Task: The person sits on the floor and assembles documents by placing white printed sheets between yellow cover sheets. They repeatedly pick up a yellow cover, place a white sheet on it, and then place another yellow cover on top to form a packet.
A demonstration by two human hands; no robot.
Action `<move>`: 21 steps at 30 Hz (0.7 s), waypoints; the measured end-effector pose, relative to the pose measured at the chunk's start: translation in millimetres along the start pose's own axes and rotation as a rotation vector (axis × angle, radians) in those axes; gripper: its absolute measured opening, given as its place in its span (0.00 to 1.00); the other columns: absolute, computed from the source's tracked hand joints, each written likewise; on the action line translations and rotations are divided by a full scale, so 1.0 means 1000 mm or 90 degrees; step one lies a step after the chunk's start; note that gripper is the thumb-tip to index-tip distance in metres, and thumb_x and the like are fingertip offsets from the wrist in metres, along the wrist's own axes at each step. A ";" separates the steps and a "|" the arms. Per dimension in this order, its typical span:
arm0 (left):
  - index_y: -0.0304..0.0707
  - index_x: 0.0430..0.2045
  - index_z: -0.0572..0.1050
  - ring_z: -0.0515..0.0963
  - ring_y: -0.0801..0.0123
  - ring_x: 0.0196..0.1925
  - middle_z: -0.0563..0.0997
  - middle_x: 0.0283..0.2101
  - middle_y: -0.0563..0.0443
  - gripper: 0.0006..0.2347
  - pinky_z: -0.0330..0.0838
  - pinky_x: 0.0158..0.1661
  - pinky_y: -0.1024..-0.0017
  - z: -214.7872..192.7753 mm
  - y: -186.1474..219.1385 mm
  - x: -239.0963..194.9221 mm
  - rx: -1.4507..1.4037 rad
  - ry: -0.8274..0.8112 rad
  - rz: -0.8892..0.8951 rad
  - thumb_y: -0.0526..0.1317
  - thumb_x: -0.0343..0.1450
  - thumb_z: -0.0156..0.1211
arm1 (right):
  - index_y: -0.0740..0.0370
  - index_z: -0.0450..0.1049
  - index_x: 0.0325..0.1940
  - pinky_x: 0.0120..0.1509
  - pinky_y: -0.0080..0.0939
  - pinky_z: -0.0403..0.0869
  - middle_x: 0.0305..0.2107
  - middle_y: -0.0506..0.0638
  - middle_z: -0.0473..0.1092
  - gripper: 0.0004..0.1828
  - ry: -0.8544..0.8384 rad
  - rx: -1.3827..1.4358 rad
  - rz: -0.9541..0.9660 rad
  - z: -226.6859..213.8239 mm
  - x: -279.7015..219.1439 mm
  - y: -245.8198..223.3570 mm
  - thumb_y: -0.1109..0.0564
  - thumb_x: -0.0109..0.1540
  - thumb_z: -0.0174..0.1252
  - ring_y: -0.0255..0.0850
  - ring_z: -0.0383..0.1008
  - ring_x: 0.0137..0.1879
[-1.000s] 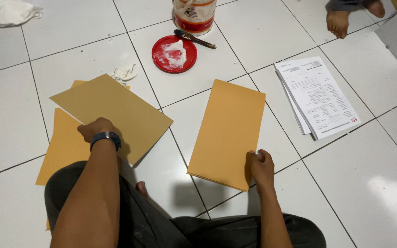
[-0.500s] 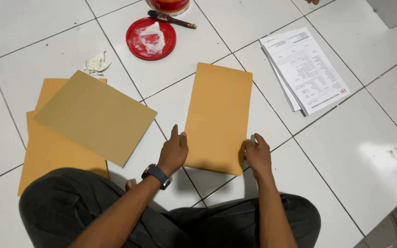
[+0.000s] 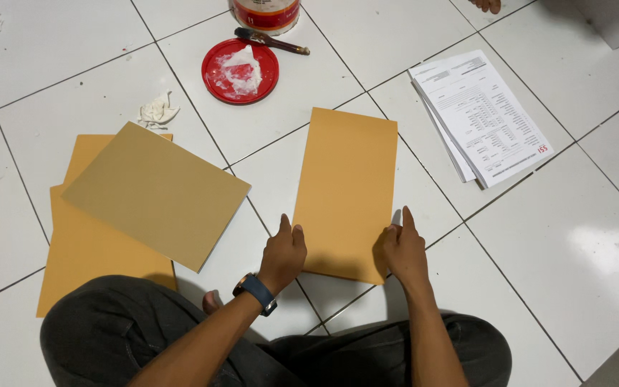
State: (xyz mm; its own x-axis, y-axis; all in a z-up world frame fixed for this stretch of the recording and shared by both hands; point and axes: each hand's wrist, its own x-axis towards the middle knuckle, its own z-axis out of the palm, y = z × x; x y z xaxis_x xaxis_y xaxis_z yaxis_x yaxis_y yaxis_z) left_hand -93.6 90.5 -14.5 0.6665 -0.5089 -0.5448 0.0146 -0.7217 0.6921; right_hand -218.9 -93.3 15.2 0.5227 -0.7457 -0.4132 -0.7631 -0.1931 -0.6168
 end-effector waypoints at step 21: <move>0.28 0.74 0.46 0.59 0.35 0.73 0.59 0.71 0.24 0.34 0.59 0.65 0.42 -0.043 -0.019 0.045 -0.038 0.091 -0.081 0.49 0.75 0.44 | 0.71 0.55 0.77 0.65 0.69 0.71 0.62 0.74 0.66 0.34 0.122 -0.128 -0.101 0.035 0.025 0.031 0.53 0.69 0.45 0.69 0.64 0.69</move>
State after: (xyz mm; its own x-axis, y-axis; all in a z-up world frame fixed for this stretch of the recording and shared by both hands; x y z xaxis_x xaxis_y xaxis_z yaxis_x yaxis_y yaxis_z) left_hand -31.9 101.4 -32.1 0.7558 -0.3405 -0.5593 0.1467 -0.7445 0.6514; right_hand -216.1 -95.2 -38.1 0.5745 -0.7992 -0.1768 -0.7477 -0.4245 -0.5106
